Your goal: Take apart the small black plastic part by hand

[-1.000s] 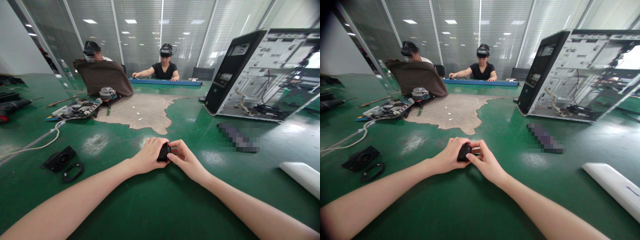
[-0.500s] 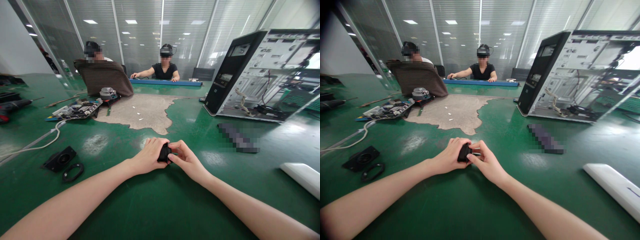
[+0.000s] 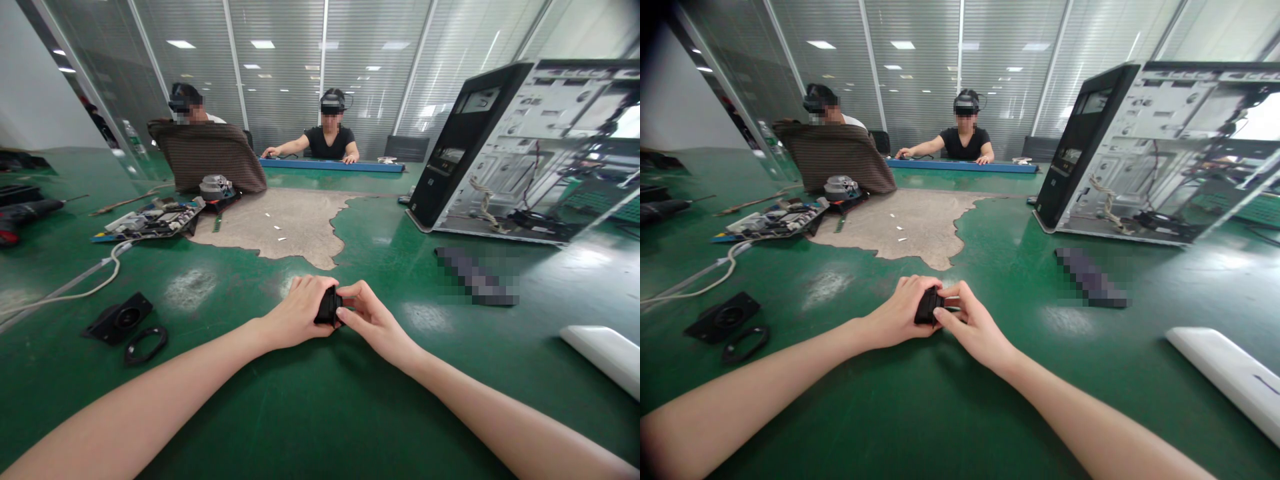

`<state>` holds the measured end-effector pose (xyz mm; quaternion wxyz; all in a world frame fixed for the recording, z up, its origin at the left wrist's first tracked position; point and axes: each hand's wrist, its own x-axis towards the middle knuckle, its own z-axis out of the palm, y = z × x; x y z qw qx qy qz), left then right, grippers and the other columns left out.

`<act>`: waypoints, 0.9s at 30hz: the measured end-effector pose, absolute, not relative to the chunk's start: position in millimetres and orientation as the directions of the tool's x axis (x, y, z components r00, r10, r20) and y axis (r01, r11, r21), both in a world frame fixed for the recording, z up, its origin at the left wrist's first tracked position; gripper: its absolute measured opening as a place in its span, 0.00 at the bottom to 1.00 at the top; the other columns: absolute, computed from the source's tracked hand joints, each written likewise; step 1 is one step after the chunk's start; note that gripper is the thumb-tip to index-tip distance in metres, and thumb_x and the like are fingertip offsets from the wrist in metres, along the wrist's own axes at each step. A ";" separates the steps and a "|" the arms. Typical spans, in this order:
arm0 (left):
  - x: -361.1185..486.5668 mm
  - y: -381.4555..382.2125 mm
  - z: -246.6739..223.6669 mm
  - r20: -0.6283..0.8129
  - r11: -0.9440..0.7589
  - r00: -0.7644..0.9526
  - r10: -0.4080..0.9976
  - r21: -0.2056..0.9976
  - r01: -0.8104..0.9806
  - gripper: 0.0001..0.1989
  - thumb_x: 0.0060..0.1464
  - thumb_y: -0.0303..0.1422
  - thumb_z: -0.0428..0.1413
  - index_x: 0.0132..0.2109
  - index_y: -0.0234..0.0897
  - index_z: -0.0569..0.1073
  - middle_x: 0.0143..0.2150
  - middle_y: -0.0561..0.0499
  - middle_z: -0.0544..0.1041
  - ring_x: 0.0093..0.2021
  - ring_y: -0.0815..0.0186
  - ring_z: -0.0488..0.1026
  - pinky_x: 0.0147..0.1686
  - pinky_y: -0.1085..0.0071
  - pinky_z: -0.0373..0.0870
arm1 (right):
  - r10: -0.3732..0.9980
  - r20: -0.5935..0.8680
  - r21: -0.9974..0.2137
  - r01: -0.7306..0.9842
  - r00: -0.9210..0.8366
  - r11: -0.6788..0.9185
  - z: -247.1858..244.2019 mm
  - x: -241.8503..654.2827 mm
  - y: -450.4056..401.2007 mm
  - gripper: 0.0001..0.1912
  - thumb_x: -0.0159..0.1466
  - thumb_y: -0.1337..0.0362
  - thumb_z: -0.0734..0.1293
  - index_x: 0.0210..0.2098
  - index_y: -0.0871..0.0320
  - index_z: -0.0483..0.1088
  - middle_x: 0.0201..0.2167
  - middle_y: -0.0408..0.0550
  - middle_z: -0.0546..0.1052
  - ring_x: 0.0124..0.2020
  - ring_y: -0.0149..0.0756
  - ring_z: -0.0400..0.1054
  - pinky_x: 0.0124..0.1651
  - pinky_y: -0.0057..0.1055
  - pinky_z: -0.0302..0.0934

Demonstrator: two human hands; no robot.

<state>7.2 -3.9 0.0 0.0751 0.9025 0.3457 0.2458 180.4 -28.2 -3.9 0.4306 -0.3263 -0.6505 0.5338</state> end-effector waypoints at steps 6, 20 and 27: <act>7.7 -4.0 -0.8 0.396 -0.751 0.639 0.660 0.304 0.587 0.27 0.45 0.34 0.56 0.50 0.37 0.54 0.47 0.45 0.66 0.45 0.57 0.63 0.43 0.61 0.57 | 0.909 0.171 -0.983 0.003 -0.381 0.186 -4.0 179.6 -26.2 0.10 0.59 0.63 0.63 0.39 0.54 0.59 0.38 0.44 0.65 0.39 0.31 0.64 0.38 0.30 0.65; 6.9 -4.0 -0.6 0.400 -0.759 0.646 0.650 0.299 0.579 0.28 0.45 0.34 0.57 0.50 0.37 0.53 0.47 0.45 0.65 0.45 0.57 0.62 0.43 0.61 0.56 | 0.900 0.175 -0.982 -0.009 -0.399 0.186 -3.5 180.0 -26.7 0.08 0.60 0.63 0.62 0.38 0.54 0.59 0.34 0.42 0.66 0.34 0.29 0.65 0.37 0.30 0.64; 8.0 -3.1 -0.1 0.390 -0.750 0.641 0.661 0.315 0.581 0.28 0.45 0.34 0.57 0.51 0.37 0.53 0.47 0.46 0.66 0.45 0.57 0.63 0.43 0.61 0.56 | 0.919 0.154 -0.983 0.036 -0.362 0.179 -2.6 179.1 -26.9 0.12 0.59 0.62 0.63 0.42 0.54 0.59 0.41 0.45 0.65 0.38 0.32 0.65 0.40 0.32 0.65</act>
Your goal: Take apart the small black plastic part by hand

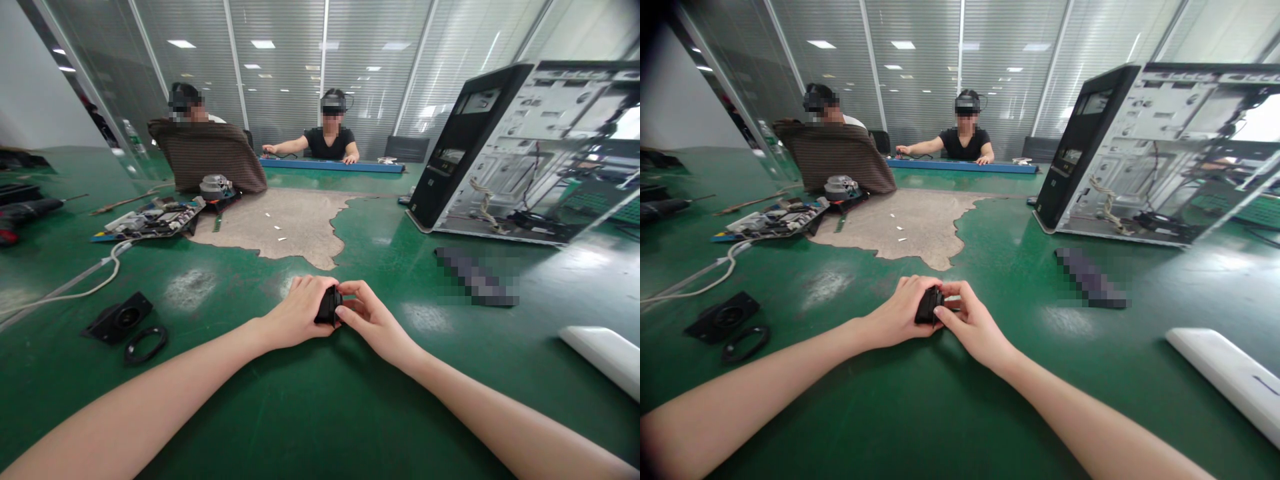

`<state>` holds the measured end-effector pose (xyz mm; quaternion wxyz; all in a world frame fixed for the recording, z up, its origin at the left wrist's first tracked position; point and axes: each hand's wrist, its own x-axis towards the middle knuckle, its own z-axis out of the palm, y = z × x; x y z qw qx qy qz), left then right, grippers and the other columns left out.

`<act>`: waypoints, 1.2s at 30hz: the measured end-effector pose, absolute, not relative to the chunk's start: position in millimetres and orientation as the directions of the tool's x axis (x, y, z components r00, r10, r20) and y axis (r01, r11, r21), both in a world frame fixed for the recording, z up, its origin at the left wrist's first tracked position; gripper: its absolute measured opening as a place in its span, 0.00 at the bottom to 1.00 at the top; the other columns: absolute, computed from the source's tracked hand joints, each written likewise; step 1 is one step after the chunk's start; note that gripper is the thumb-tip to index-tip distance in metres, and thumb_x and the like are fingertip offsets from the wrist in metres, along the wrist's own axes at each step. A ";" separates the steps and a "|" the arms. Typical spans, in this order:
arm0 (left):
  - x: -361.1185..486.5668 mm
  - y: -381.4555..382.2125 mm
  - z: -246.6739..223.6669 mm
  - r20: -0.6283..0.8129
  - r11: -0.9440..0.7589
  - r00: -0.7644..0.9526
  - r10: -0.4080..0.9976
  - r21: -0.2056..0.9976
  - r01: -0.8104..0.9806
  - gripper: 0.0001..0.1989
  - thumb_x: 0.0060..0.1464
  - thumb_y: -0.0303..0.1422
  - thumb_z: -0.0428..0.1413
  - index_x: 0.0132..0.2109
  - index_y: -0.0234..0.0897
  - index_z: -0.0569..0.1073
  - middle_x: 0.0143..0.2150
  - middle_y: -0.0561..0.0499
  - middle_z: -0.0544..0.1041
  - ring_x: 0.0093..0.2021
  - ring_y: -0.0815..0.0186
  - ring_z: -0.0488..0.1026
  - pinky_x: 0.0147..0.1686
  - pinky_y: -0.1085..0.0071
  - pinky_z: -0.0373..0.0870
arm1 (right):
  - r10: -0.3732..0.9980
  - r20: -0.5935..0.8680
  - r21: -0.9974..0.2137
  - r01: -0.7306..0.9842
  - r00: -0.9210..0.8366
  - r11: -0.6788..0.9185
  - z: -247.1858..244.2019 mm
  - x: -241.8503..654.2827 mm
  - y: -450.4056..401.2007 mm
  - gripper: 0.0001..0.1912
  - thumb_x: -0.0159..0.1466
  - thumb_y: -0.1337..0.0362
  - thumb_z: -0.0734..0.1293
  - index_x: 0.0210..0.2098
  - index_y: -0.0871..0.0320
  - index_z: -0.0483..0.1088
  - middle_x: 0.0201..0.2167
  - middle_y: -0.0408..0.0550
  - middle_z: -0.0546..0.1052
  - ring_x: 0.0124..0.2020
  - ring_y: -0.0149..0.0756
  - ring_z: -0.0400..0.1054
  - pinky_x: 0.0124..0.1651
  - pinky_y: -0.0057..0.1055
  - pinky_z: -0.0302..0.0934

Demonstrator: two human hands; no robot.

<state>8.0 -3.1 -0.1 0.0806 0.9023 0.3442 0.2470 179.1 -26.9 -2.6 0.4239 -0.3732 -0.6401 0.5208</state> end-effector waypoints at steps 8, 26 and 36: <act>7.7 -3.8 0.4 0.384 -0.748 0.643 0.663 0.307 0.588 0.27 0.45 0.33 0.56 0.50 0.38 0.53 0.47 0.46 0.66 0.44 0.57 0.63 0.43 0.61 0.57 | 0.891 0.189 -0.979 -0.009 -0.412 0.203 -2.4 181.6 -28.1 0.10 0.58 0.64 0.64 0.39 0.54 0.59 0.37 0.43 0.66 0.38 0.31 0.65 0.39 0.30 0.65; 8.1 -3.0 -1.1 0.385 -0.751 0.646 0.659 0.301 0.587 0.28 0.44 0.32 0.57 0.51 0.38 0.53 0.47 0.46 0.66 0.44 0.58 0.63 0.43 0.62 0.56 | 0.889 0.190 -0.979 -0.010 -0.417 0.205 -3.2 181.3 -27.6 0.11 0.58 0.64 0.65 0.38 0.54 0.58 0.38 0.44 0.65 0.40 0.32 0.65 0.40 0.32 0.64; 8.4 -3.4 0.1 0.389 -0.743 0.633 0.669 0.322 0.587 0.27 0.45 0.34 0.56 0.51 0.38 0.54 0.46 0.46 0.66 0.44 0.57 0.63 0.43 0.61 0.56 | 0.911 0.183 -0.981 -0.008 -0.370 0.194 -3.0 180.1 -27.6 0.11 0.58 0.62 0.64 0.39 0.53 0.60 0.39 0.44 0.65 0.40 0.33 0.64 0.39 0.32 0.66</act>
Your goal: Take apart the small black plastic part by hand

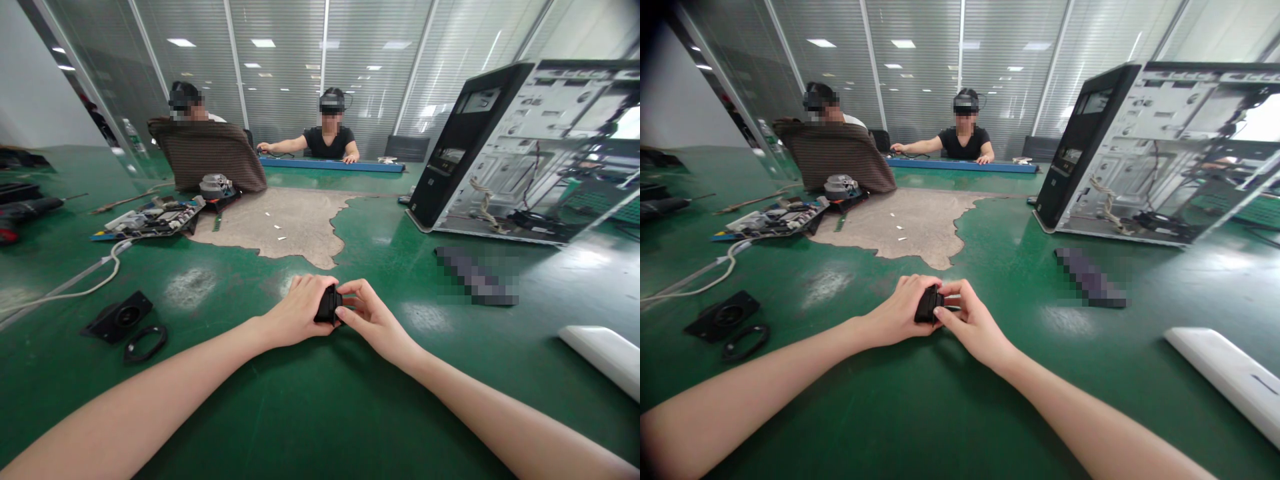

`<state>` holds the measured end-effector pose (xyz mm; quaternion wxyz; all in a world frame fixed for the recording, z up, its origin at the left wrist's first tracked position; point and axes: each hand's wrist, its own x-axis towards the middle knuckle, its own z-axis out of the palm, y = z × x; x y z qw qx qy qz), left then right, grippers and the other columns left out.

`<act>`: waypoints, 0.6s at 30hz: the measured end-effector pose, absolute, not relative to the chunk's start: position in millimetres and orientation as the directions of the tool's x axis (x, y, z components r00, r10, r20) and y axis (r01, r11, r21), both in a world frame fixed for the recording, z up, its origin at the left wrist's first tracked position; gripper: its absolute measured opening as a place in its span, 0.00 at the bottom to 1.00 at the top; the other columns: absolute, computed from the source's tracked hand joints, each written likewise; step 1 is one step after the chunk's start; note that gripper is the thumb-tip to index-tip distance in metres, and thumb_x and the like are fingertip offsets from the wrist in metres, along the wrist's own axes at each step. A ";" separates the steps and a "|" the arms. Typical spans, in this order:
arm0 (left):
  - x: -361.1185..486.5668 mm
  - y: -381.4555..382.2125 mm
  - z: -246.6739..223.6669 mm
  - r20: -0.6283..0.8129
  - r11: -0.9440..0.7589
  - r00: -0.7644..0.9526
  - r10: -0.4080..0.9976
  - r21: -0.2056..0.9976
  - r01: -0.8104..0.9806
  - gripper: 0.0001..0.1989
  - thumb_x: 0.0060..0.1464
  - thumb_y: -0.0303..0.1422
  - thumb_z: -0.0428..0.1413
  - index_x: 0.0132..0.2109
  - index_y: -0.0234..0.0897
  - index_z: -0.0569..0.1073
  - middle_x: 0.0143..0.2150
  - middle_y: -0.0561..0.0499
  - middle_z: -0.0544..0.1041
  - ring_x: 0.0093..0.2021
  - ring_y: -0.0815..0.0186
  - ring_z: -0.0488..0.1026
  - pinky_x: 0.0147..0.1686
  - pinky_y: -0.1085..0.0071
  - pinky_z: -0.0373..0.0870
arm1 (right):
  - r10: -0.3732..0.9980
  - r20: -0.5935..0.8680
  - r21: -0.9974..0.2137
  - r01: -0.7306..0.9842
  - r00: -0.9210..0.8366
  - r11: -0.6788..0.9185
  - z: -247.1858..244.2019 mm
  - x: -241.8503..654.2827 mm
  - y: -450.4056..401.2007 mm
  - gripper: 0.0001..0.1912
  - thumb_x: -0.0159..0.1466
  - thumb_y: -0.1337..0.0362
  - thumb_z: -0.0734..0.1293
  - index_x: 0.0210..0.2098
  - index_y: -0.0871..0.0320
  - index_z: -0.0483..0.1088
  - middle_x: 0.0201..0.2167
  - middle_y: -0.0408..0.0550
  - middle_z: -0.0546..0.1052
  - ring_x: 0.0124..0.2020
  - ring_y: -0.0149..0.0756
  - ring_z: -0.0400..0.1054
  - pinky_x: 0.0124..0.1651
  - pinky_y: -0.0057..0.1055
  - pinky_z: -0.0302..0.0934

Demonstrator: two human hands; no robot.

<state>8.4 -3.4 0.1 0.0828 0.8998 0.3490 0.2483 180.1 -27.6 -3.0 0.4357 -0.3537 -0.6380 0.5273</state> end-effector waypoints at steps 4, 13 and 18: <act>8.4 -3.6 0.5 0.385 -0.739 0.630 0.674 0.334 0.585 0.27 0.45 0.34 0.56 0.51 0.39 0.54 0.46 0.47 0.66 0.44 0.57 0.64 0.44 0.61 0.56 | 0.916 0.144 -0.984 0.046 -0.375 0.173 -0.2 180.5 -28.4 0.13 0.58 0.62 0.63 0.42 0.54 0.59 0.41 0.47 0.66 0.42 0.34 0.64 0.41 0.34 0.66; 8.1 -3.6 -0.1 0.384 -0.743 0.637 0.668 0.311 0.592 0.27 0.45 0.34 0.56 0.50 0.37 0.54 0.46 0.46 0.66 0.44 0.57 0.63 0.43 0.61 0.56 | 0.888 0.239 -0.968 -0.031 -0.393 0.247 -5.3 180.3 -27.9 0.07 0.59 0.63 0.63 0.38 0.54 0.60 0.37 0.43 0.64 0.43 0.33 0.64 0.38 0.30 0.66; 8.2 -3.4 -0.1 0.389 -0.742 0.633 0.669 0.311 0.593 0.27 0.46 0.35 0.56 0.51 0.38 0.53 0.46 0.46 0.66 0.44 0.57 0.63 0.43 0.61 0.56 | 0.914 0.179 -0.980 0.012 -0.364 0.196 -3.5 179.9 -27.1 0.11 0.58 0.63 0.64 0.40 0.54 0.59 0.40 0.45 0.65 0.41 0.33 0.64 0.39 0.31 0.66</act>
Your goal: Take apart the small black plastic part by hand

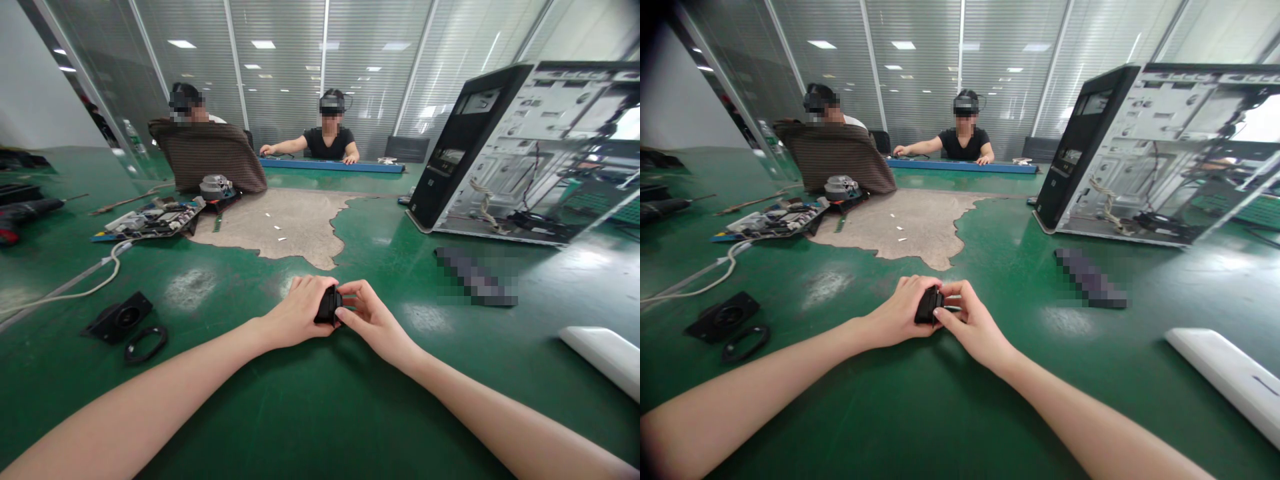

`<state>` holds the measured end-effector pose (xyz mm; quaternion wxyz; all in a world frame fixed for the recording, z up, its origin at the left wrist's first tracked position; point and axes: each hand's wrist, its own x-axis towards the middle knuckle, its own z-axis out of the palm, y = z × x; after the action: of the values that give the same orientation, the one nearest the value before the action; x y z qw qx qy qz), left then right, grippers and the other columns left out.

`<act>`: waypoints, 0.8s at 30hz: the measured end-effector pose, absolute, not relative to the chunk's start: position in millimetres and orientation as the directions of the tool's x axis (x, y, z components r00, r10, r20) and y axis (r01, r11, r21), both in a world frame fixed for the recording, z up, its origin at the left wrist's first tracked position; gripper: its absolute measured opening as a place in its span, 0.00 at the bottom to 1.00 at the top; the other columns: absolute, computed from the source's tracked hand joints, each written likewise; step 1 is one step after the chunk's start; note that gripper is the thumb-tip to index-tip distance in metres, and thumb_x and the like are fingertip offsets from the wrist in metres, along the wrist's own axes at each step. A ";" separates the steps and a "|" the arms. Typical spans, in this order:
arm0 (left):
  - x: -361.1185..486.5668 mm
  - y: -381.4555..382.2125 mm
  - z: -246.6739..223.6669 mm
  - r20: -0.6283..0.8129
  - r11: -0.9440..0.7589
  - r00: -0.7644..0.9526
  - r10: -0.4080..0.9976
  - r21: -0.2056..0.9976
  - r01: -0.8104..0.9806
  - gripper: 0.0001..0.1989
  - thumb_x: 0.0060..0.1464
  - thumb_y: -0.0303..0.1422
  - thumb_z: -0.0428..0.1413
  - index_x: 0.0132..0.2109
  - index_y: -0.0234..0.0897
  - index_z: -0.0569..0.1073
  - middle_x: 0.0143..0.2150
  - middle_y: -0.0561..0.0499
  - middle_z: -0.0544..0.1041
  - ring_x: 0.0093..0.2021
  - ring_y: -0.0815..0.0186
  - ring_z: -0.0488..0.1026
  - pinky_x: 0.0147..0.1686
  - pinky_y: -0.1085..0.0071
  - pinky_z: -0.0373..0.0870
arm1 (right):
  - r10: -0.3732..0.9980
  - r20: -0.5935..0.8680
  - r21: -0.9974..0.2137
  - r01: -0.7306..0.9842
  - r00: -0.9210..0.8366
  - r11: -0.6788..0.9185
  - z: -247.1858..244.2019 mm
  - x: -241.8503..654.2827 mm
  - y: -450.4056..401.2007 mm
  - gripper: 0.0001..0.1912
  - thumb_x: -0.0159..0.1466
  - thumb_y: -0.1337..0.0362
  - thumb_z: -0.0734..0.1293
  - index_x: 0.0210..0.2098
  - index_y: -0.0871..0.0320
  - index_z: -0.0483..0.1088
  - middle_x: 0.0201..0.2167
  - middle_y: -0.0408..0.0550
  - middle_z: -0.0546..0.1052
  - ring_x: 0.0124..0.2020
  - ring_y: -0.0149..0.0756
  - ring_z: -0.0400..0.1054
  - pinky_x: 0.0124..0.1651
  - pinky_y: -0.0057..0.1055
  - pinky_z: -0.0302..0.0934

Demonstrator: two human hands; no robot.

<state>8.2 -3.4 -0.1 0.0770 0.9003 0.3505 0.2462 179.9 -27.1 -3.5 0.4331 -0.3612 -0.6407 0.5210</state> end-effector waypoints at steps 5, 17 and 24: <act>8.4 -3.3 -0.1 0.390 -0.744 0.634 0.668 0.320 0.586 0.27 0.46 0.34 0.56 0.51 0.38 0.53 0.46 0.46 0.66 0.44 0.57 0.64 0.44 0.61 0.56 | 0.906 0.153 -0.982 0.041 -0.393 0.184 -2.1 181.4 -27.6 0.12 0.59 0.63 0.63 0.42 0.54 0.59 0.41 0.47 0.66 0.43 0.34 0.64 0.41 0.33 0.66; 8.4 -3.8 -0.1 0.393 -0.746 0.635 0.665 0.320 0.583 0.27 0.46 0.35 0.56 0.51 0.38 0.54 0.46 0.46 0.66 0.44 0.57 0.64 0.43 0.61 0.56 | 0.913 0.171 -0.982 0.008 -0.370 0.187 -2.6 179.1 -27.9 0.10 0.59 0.63 0.63 0.39 0.54 0.59 0.38 0.44 0.66 0.39 0.31 0.65 0.38 0.31 0.66; 7.7 -3.8 0.2 0.385 -0.740 0.632 0.673 0.337 0.582 0.27 0.45 0.33 0.56 0.51 0.38 0.54 0.46 0.46 0.66 0.45 0.57 0.64 0.44 0.61 0.56 | 0.912 0.137 -0.983 0.061 -0.387 0.174 -1.8 180.7 -28.7 0.12 0.58 0.62 0.64 0.41 0.54 0.59 0.38 0.45 0.68 0.40 0.34 0.66 0.40 0.34 0.65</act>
<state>7.7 -3.8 0.2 0.0908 0.8987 0.3490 0.2497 180.7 -28.7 -1.8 0.4075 -0.3749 -0.6487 0.5221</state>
